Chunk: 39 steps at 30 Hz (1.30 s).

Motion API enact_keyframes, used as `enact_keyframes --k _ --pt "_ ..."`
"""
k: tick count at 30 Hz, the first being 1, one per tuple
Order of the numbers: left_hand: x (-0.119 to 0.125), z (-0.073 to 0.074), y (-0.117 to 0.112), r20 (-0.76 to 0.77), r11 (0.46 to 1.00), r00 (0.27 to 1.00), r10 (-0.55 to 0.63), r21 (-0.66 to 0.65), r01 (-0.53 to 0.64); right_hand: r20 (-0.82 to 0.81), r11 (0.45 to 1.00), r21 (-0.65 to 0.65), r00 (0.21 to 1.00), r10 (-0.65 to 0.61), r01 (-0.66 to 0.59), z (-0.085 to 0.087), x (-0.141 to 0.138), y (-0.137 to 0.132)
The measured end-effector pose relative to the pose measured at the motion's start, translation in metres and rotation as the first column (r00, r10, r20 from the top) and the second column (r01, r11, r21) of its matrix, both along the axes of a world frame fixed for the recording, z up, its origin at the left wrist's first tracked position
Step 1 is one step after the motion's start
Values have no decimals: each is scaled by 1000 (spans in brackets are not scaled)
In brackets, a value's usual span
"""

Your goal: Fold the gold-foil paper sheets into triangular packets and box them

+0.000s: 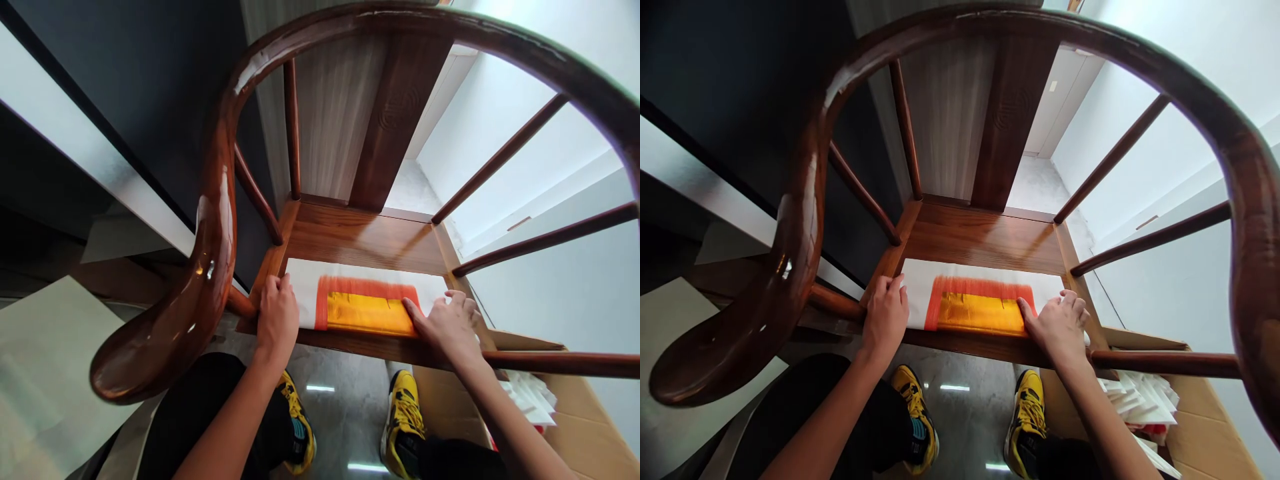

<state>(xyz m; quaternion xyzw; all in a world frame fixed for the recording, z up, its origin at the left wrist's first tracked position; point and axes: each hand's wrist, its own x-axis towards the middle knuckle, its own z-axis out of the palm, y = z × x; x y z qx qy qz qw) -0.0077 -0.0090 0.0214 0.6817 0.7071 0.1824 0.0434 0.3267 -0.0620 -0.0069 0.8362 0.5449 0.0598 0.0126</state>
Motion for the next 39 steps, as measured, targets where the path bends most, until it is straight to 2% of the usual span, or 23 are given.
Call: enact_keyframes --k 1,3,4,5,7,10,13,18,22,27,33,36,37,39 --pt "8 4 -2 -17 997 1000 -20 75 21 3 1000 -8 1000 -2 2 -2 1 1" --pt "35 8 -10 -38 971 989 -145 186 149 10 999 -30 1000 -15 15 -3 1 4" --pt "52 7 -16 -42 936 957 -287 201 290 13 999 -42 1000 -21 21 -4 0 5" --pt "70 3 -23 -35 891 908 -418 178 417 15 998 -50 1000 -27 28 -4 -1 6" --pt "102 -11 -37 -7 821 826 -563 109 561 17 998 -53 999 -44 45 -3 -4 7" --pt "121 -33 -46 8 809 811 -586 60 584 16 997 -51 998 -56 57 -3 -7 6" --pt "109 -38 -40 3 845 846 -533 49 532 13 997 -63 999 -45 45 -5 -6 3" --pt "67 -29 -19 -29 903 904 -426 53 427 7 999 -53 1000 -12 13 -15 1 -3" --pt "44 -30 -8 -49 930 932 -359 62 362 7 1000 0 1000 5 -5 -24 -1 -7" --pt "35 -33 1 -67 937 940 -334 81 338 -15 1000 8 1000 16 -16 -25 -8 -11" --pt "24 -14 -5 -27 972 978 -205 116 206 20 998 -26 998 58 -58 -26 2 -14" --pt "30 -10 -19 -34 934 945 -324 147 326 48 994 -48 994 97 -95 -26 8 -15" --pt "36 -12 -23 -45 902 915 -402 154 404 53 993 -58 993 104 -101 -26 8 -14" --pt "53 -18 -31 -70 805 818 -571 153 574 51 994 -75 995 82 -78 -26 4 -11"
